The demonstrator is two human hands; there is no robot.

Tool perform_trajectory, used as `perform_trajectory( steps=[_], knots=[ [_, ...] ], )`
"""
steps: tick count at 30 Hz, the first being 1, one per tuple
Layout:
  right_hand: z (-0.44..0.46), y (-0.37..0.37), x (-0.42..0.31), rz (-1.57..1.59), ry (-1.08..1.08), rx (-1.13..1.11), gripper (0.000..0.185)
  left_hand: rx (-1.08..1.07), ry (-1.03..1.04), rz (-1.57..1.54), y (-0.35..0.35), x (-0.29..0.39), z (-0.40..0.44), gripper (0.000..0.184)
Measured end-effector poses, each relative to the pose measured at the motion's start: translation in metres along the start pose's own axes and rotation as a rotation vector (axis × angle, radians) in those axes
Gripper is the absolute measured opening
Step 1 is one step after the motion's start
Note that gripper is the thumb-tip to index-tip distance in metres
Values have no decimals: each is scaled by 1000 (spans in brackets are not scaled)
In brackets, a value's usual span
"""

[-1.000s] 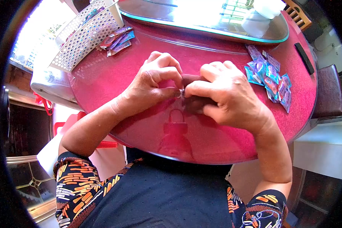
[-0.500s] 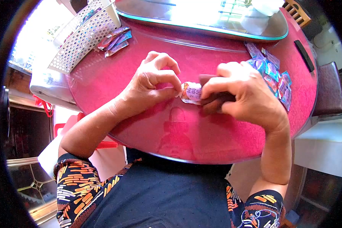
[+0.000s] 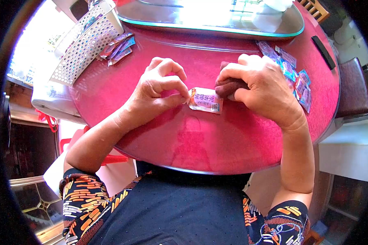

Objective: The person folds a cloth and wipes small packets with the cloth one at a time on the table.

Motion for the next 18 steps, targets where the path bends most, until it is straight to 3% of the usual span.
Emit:
perform_trajectory(
  steps=[1, 4, 6, 14, 16, 18],
  knots=[
    [1, -6, -8, -102, -43, 78, 27, 1, -1, -2, 1, 0, 1, 16],
    [5, -2, -35, 141, -231, 91, 32, 2, -9, -9, -1, 2, 1, 15],
    [1, 11, -48, -2, -320, -3, 34, -12, -17, -3, -1, 1, 1, 15],
    [-8, -14, 3, 257, 2, -273, 32, 20, 65, 46, -3, 6, 0, 19],
    [-6, -13, 17, 482, 85, -183, 37, 52, 132, 86, -6, 13, -2, 22],
    [-8, -7, 32, 751, 342, -147, 39, 34, 236, 121, -4, 25, -3, 30]
  ],
)
Point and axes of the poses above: each hand's wrist, its own z-axis towards the middle knuckle, its own y-axis out of the palm, x = y × z, the point moved 7 cm from there along z, towards the middle knuckle, and after that the axes turned 1 degree about x, right-handed, at the moved point
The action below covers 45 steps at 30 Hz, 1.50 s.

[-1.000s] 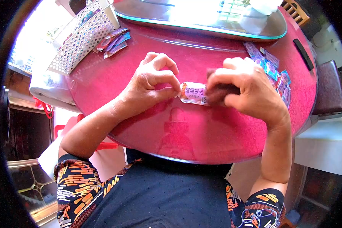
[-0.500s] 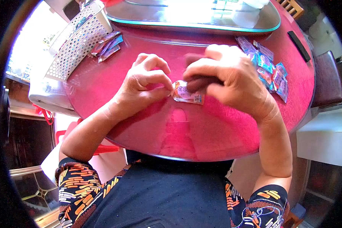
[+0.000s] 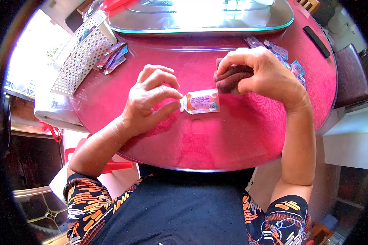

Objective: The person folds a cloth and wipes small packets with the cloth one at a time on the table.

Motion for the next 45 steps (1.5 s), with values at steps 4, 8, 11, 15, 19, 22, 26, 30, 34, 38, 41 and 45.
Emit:
perform_trajectory(
  steps=[4, 8, 11, 15, 19, 22, 26, 30, 34, 38, 41, 45],
  knots=[
    [4, -7, 2, -223, -175, 40, 39, -83, 60, 29, 9, 11, 0, 39],
    [5, -7, 4, -205, -117, 30, 41, -122, 124, 119, 15, 19, -1, 44],
    [5, -7, 0, -310, -168, 40, 42, -159, 105, 115, 21, 18, 1, 40],
    [5, -9, 8, -270, -120, 35, 43, -211, 63, 81, 23, 14, 5, 37],
    [7, -10, 10, -329, -158, 38, 45, -219, 67, 71, 23, 13, 11, 33],
    [5, -9, 8, -321, -71, 1, 44, -197, 118, 69, 24, 12, 11, 31],
    [6, -10, 8, -334, -110, 4, 45, -136, 211, 114, 27, 15, 8, 30],
    [5, -11, 11, -275, -101, 19, 47, -166, 263, 214, 31, 24, 8, 25],
    [5, -9, 11, -227, -74, -21, 42, -173, 221, 229, 30, 24, 12, 15],
    [8, -21, 12, -196, -183, 126, 44, -52, -102, -79, 13, 9, 18, 4],
    [9, -30, 12, -264, -228, 215, 43, -14, -601, -633, 12, -12, 12, 13],
    [10, -31, 11, -289, -296, 228, 42, 20, -856, -727, 17, -25, 7, 16]
  ],
)
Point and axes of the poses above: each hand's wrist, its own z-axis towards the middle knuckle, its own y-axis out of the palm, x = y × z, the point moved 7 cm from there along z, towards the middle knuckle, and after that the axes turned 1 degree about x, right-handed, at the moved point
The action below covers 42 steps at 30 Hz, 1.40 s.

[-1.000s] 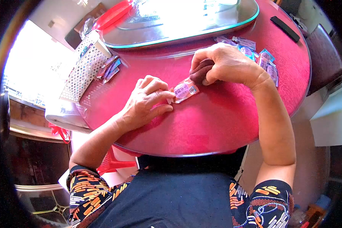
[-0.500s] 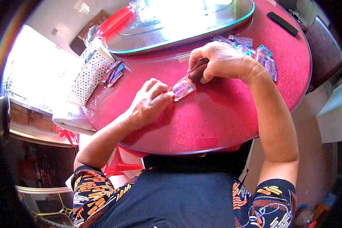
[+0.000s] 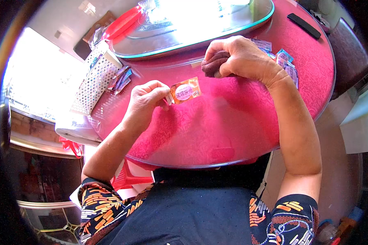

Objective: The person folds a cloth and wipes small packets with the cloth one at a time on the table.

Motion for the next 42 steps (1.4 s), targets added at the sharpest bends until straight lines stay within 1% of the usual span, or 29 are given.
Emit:
perform_trajectory(
  steps=[2, 5, 6, 9, 12, 13, 14, 17, 18, 19, 21, 23, 24, 25, 27, 30, 31, 32, 35, 36, 39, 40, 41, 42],
  knots=[
    [-1, 3, 1, 13, 16, -12, 41, -9, 22, 176, -6, -4, 7, 14],
    [0, 5, 1, -44, 27, -11, 41, 219, 425, 752, -13, 11, 7, 9],
    [1, 6, 0, -29, 16, -11, 40, 250, 422, 725, -14, 13, 6, 5],
    [1, 6, -1, 26, -25, 10, 37, 192, 478, 652, -19, 9, 8, 6],
    [2, 13, -5, 122, -87, 42, 34, 58, 699, 726, -9, 16, 2, 8],
    [1, 19, -12, 161, -108, 42, 32, 41, 726, 703, -6, 10, 2, 12],
    [1, 27, -18, 200, -128, 41, 31, 26, 738, 735, -2, 7, -1, 14],
    [-3, 55, -53, -165, -364, 9, 32, 19, 757, 808, 3, 7, -5, 18],
    [-5, 69, -53, -217, -366, -44, 33, 25, 759, 830, 3, 7, -5, 20],
    [-8, 74, -58, -280, -368, -30, 43, 34, 761, 829, 3, 5, -6, 21],
    [-8, 66, -60, -322, -324, -69, 41, 50, 768, 827, 3, 2, -6, 22],
    [-6, 54, -50, -364, -208, -137, 37, 48, 763, 841, 6, 4, -7, 23],
    [-7, 46, -46, -407, -208, -109, 32, 47, 762, 848, 7, 4, -8, 23],
    [-6, 40, -41, -413, -183, -102, 32, 46, 761, 844, 7, 4, -8, 23],
    [-2, 38, -48, -510, -231, 6, 32, 41, 765, 840, 7, 4, -8, 22],
    [3, 60, -68, -155, -355, -10, 31, 67, 771, 847, 6, 5, -8, 20],
    [2, 69, -68, -220, -305, -109, 31, 69, 766, 847, 6, 4, -7, 20],
    [2, 70, -67, -255, -307, -158, 32, 71, 760, 847, 6, 3, -7, 20],
    [3, 57, -65, -379, -257, -293, 30, 61, 744, 835, 6, 3, -7, 20],
    [5, 52, -68, -403, -195, -346, 26, 53, 740, 829, 7, 3, -6, 20],
    [9, 43, -66, -439, -100, -445, 24, 51, 731, 841, 8, 1, -4, 19],
    [13, 43, -73, -455, -219, -390, 26, 55, 733, 841, 8, 1, -3, 19],
    [16, 44, -76, -376, -318, -285, 29, 58, 732, 840, 8, 2, -3, 19],
    [17, 48, -73, -396, -353, -213, 30, 61, 730, 840, 8, 2, -4, 19]
  ],
)
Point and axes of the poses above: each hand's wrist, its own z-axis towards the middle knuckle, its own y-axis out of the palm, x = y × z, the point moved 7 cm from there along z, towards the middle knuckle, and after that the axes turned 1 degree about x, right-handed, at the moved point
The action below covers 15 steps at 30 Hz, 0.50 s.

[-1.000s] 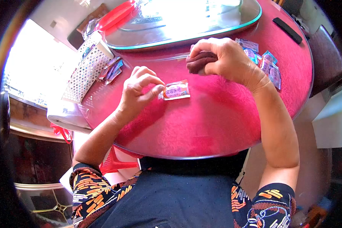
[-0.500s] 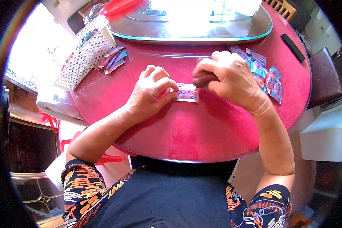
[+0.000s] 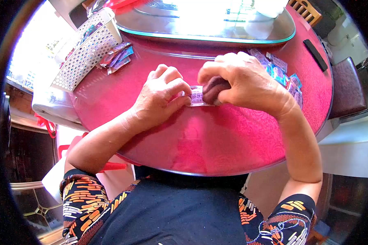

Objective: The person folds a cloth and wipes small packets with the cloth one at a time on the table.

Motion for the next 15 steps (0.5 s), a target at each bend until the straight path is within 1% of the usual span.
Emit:
perform_trajectory(
  steps=[1, 4, 5, 7, 10, 13, 14, 15],
  knots=[
    [0, 2, 1, -33, -17, 73, 31, 1, -2, -11, 0, 0, 0, 19],
    [-16, 12, 29, 450, 340, -38, 30, 5, -6, -32, -2, -1, 0, 19],
    [-20, 5, 34, 321, 296, -82, 27, 7, -7, -33, -2, -2, 1, 20],
    [-29, -2, 41, 400, 457, -94, 30, 3, -6, -29, -1, -1, 1, 19],
    [-21, 1, 41, 604, 293, 263, 36, -4, 5, -19, -3, 1, 4, 19],
    [-10, 14, 18, 312, 95, 85, 42, -4, 0, -29, -5, 2, 4, 19],
    [-12, 19, 14, 246, 135, 27, 42, -5, -7, -29, -5, 1, 4, 18],
    [-13, 19, 12, 258, 142, -43, 41, -5, -13, -27, -4, 0, 4, 18]
  ],
)
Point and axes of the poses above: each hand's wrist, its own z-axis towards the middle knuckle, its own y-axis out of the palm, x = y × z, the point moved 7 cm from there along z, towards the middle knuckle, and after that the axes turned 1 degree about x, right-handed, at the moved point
